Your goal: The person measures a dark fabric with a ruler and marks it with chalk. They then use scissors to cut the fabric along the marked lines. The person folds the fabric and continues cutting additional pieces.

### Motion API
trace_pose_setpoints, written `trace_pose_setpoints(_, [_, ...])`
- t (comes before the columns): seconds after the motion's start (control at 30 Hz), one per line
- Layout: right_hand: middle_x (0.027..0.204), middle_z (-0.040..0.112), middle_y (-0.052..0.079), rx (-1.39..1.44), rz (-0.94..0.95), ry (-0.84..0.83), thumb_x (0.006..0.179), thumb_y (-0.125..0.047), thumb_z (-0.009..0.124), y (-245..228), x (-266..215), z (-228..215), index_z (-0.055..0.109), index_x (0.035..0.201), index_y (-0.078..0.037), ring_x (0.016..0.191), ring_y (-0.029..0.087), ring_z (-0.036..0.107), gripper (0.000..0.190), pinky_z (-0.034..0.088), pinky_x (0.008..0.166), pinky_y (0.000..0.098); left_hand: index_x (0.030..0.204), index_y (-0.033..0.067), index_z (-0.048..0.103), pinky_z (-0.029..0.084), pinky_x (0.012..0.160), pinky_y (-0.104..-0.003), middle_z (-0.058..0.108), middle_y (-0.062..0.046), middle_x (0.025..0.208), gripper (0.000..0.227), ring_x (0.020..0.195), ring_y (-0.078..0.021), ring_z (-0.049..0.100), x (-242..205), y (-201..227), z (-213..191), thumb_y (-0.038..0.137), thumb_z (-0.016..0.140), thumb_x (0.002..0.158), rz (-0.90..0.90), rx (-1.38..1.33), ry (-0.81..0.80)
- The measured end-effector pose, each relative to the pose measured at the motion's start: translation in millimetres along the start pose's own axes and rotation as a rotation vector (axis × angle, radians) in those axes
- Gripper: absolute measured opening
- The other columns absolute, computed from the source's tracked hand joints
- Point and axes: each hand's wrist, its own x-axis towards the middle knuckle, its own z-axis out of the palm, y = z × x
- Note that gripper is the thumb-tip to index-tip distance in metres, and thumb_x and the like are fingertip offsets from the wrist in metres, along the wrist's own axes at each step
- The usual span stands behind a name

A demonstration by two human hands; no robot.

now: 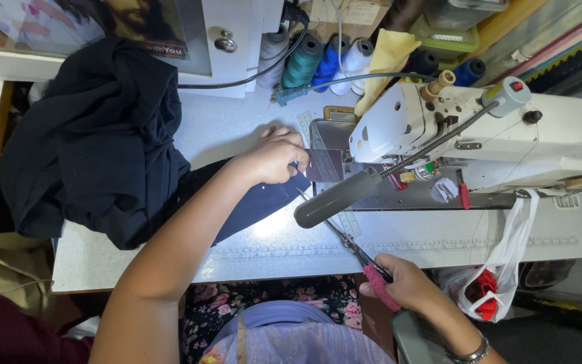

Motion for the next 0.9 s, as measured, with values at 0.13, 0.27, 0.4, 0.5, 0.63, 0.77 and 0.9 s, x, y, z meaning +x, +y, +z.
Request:
trace_pose_setpoints(0.13, [0.078,0.06,0.001,-0.006,0.002,0.001,0.079,-0.032,0.091,0.2,-0.1,0.4,0.064,0.081,-0.012,0.079,0.015,0.057,0.033,0.04,0.074,0.0279,0.099,0.03,0.075,0.017,0.116,-0.041,0.055,0.01,0.119,0.018,0.126,-0.0187,0.037,-2.1,9.8,-8.7,0.016,0.065,0.093,-0.032,0.041,-0.061])
trace_pose_setpoints(0.27, [0.075,0.057,0.0,-0.032,0.007,0.003,0.08,-0.032,0.091,0.5,-0.2,0.2,0.061,0.079,-0.014,0.074,0.014,0.053,0.036,0.038,0.069,0.0277,0.085,0.028,0.07,0.014,0.118,-0.043,0.057,0.012,0.119,0.023,0.126,-0.0177,0.038,-2.1,12.6,-8.5,0.007,0.061,0.089,-0.012,0.037,-0.03])
trace_pose_setpoints(0.4, [0.073,0.055,0.0,-0.031,0.015,-0.006,0.081,-0.032,0.091,-6.4,-5.4,-1.3,0.058,0.077,-0.014,0.072,0.014,0.052,0.038,0.036,0.068,0.0273,0.092,0.0241,0.069,0.013,0.123,-0.052,0.06,0.009,0.115,0.026,0.125,-0.0221,0.041,1.4,11.9,0.0,0.001,0.056,0.09,0.041,0.105,-0.004])
trace_pose_setpoints(0.5, [0.077,0.06,0.001,-0.001,-0.019,-0.002,0.079,-0.031,0.091,2.5,1.4,1.0,0.064,0.08,-0.012,0.077,0.015,0.056,0.033,0.04,0.072,0.0283,0.085,0.0204,0.065,0.015,0.122,-0.057,0.06,0.008,0.095,0.025,0.111,-0.0215,0.047,4.7,2.4,13.0,-0.003,0.059,0.088,0.198,0.118,0.105])
trace_pose_setpoints(0.63, [0.075,0.059,0.001,-0.008,-0.026,-0.001,0.08,-0.03,0.091,7.3,4.7,0.8,0.062,0.078,-0.013,0.075,0.014,0.055,0.034,0.039,0.071,0.0279,0.079,0.019,0.066,0.016,0.123,-0.06,0.059,0.007,0.085,0.026,0.103,-0.0225,0.05,5.1,-5.2,25.4,-0.006,0.062,0.082,0.293,0.161,0.249])
trace_pose_setpoints(0.77, [0.075,0.059,0.0,0.015,-0.088,-0.012,0.08,-0.029,0.091,26.0,17.2,1.7,0.062,0.077,-0.013,0.077,0.015,0.056,0.033,0.04,0.072,0.0288,0.12,0.0119,0.071,0.039,0.103,-0.052,0.061,-0.009,0.121,0.047,0.116,-0.033,0.051,-27.7,4.4,26.8,-0.008,0.059,0.079,0.007,0.273,0.405])
trace_pose_setpoints(0.9, [0.074,0.061,0.004,0.181,-0.074,-0.04,0.082,-0.016,0.091,24.0,18.8,4.9,0.061,0.076,-0.01,0.076,0.018,0.057,0.031,0.041,0.073,0.0304,0.107,0.007,0.073,0.043,0.099,-0.052,0.062,-0.01,0.111,0.021,0.11,-0.0341,0.054,-64.8,0.7,64.0,0.017,0.065,0.09,-0.036,0.31,0.63])
